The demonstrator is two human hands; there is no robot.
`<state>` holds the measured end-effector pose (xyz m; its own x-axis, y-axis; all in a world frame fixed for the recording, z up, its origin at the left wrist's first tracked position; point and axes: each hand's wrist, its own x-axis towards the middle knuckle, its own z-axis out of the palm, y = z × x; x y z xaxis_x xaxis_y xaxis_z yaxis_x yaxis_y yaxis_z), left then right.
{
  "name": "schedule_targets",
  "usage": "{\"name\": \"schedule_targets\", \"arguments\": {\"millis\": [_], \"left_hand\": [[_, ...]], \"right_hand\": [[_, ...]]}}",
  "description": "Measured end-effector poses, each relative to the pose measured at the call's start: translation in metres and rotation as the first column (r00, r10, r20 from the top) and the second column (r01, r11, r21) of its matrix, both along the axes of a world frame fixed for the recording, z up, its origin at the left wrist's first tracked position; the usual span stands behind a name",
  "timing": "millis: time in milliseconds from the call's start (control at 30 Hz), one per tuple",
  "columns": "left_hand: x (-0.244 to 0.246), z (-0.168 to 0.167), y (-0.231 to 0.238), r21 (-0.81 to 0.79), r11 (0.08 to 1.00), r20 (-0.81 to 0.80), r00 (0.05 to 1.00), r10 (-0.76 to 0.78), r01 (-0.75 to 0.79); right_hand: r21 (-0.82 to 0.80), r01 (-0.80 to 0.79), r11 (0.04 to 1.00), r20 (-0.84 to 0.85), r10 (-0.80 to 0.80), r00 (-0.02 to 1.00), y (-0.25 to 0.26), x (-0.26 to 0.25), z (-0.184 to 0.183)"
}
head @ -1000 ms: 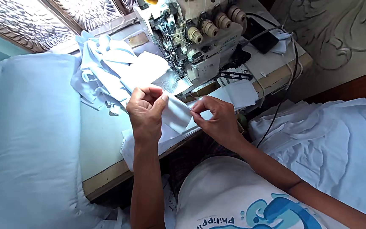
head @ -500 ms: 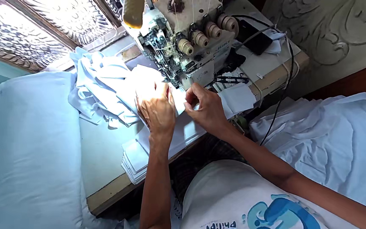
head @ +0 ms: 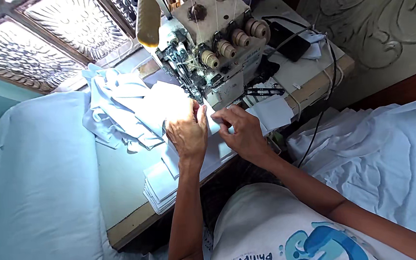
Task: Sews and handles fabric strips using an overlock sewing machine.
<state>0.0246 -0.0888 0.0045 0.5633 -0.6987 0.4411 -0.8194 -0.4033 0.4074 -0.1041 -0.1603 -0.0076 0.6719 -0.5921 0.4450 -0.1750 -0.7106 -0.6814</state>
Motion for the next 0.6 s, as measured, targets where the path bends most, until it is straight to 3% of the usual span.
{"name": "schedule_targets", "arguments": {"millis": [133, 333, 600], "left_hand": [[0.005, 0.01, 0.004, 0.143, 0.99, 0.052, 0.999, -0.01, 0.002], [0.04, 0.007, -0.014, 0.173, 0.981, 0.082, 0.994, 0.078, -0.092], [0.083, 0.001, -0.008, 0.139, 0.976, 0.05, 0.985, 0.164, -0.17]], "right_hand": [[-0.128, 0.01, 0.992, -0.113, -0.025, 0.993, 0.002, 0.006, 0.003], [-0.305, 0.058, 0.951, -0.197, -0.123, 0.973, 0.002, 0.024, -0.005], [-0.251, -0.007, 0.968, -0.183, -0.041, 0.982, 0.009, -0.008, 0.001]]}}
